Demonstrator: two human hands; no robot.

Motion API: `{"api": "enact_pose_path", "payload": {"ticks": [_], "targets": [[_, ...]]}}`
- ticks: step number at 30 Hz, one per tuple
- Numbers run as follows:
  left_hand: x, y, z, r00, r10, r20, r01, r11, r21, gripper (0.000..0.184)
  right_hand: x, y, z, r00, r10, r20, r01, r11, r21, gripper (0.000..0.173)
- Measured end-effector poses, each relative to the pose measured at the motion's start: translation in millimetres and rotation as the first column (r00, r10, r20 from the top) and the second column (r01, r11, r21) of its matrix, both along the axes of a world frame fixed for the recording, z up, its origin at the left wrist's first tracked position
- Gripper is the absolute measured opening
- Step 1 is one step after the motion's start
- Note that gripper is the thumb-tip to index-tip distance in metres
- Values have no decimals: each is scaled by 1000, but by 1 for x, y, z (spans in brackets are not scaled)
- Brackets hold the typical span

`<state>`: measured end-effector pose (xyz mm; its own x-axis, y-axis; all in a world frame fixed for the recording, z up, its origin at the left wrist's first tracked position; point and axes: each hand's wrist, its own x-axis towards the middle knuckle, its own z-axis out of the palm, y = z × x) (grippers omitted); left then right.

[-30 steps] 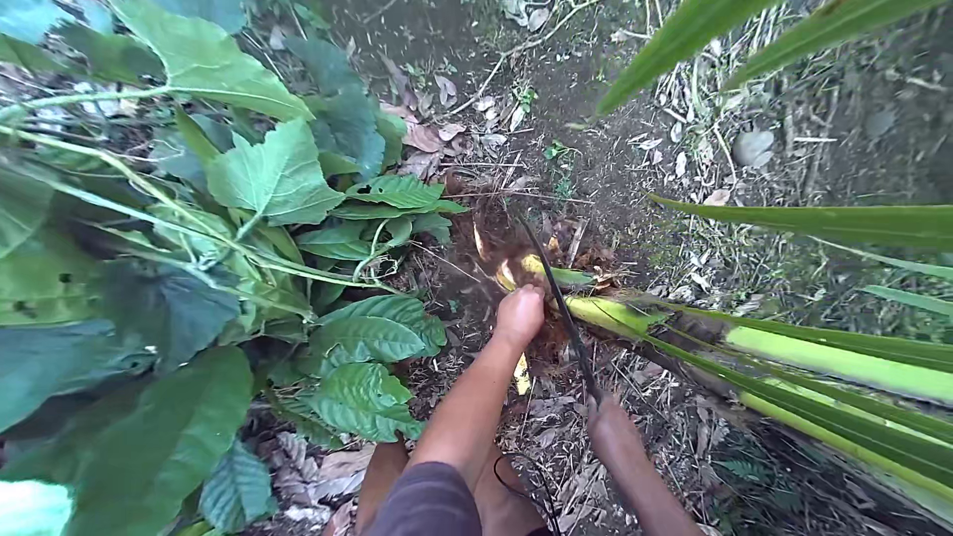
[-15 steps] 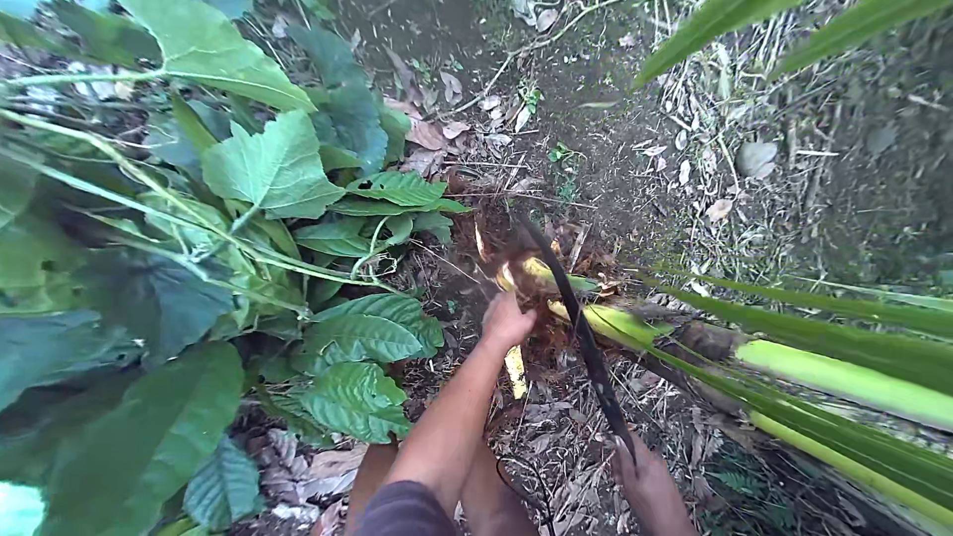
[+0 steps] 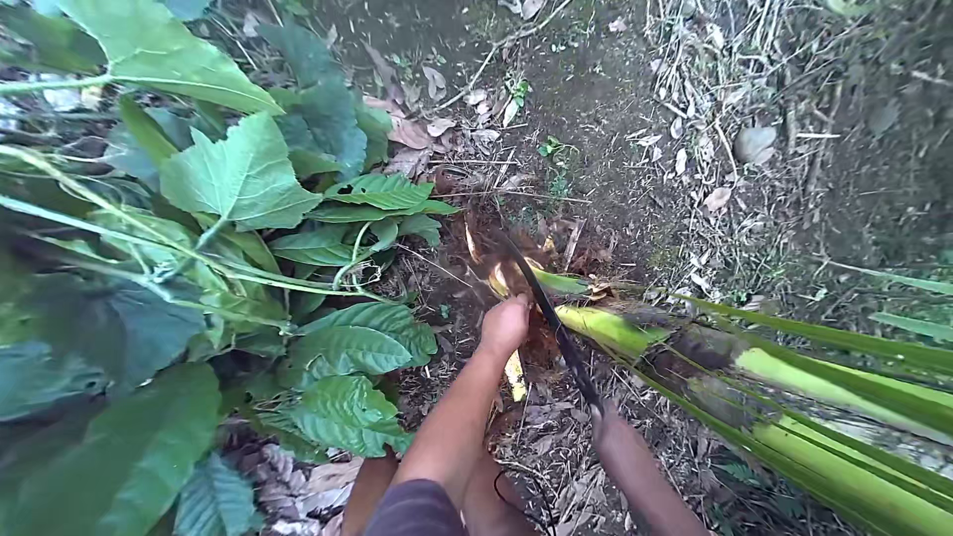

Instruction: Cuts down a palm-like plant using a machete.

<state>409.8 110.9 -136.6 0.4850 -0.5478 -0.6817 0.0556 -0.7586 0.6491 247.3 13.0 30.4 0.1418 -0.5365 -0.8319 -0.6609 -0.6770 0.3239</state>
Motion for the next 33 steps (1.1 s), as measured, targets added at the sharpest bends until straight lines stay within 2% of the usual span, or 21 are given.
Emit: {"api": "enact_pose_path", "payload": {"ticks": [3, 5, 7, 10, 12, 15, 17, 19, 21, 23, 25, 26, 28, 30, 31, 33], "targets": [[-3, 11, -3, 999, -24, 47, 25, 1000, -9, 33, 58, 5, -38, 997, -7, 83, 4, 999, 42, 52], [-11, 19, -3, 999, -37, 17, 36, 999, 14, 37, 86, 12, -58, 992, -30, 119, 20, 996, 86, 51], [-13, 23, -2, 999, -30, -19, 31, 999, 33, 39, 73, 11, -60, 993, -36, 115, 25, 995, 93, 50], [-10, 23, -6, 998, -45, -54, 48, 998, 48, 40, 7, -1, -21, 999, -31, -38, 32, 999, 41, 53], [-17, 23, -12, 997, -12, -80, 15, 999, 34, 41, -19, -8, -9, 995, -2, -103, 1, 1000, -1, 54], [-34, 28, -17, 996, 39, -75, -39, 999, -4, 42, 16, -10, -42, 995, 76, -63, -74, 997, 27, 53], [-42, 38, -14, 994, 63, -86, -61, 998, 26, 42, 51, -4, -75, 993, 118, -13, -117, 991, 58, 54], [-49, 59, -19, 988, 116, -102, -107, 990, 88, 43, 55, 0, -85, 995, 101, -6, -100, 993, 62, 54], [-61, 106, -32, 966, 220, -132, -193, 962, 195, 44, 27, -4, -66, 1000, 20, -22, -18, 997, 80, 54], [-71, 173, -46, 946, 298, -131, -239, 909, 340, 46, -6, -13, -33, 997, -43, -68, 49, 996, 79, 53], [-74, 219, -44, 939, 299, -171, -182, 852, 491, 47, -33, -24, 1, 997, -56, -57, 60, 995, 74, 51], [-74, 227, -37, 940, 271, -210, -122, 837, 533, 48, -42, -27, 15, 998, -47, -32, 50, 995, 81, 49], [-69, 210, -20, 939, 238, -249, -86, 862, 499, 62, -57, -30, 31, 999, -22, 35, 19, 995, 98, 48], [-59, 163, -9, 928, 276, -251, -179, 920, 350, 93, -66, -27, 37, 992, -18, 122, 7, 996, 88, 49], [-53, 134, -7, 917, 312, -251, -250, 936, 249, 100, -68, -25, 40, 984, -22, 177, 8, 997, 76, 48], [-43, 77, -10, 879, 375, -294, -367, 927, 82, 99, -70, -23, 47, 956, -31, 292, 14, 998, 59, 47]]}}
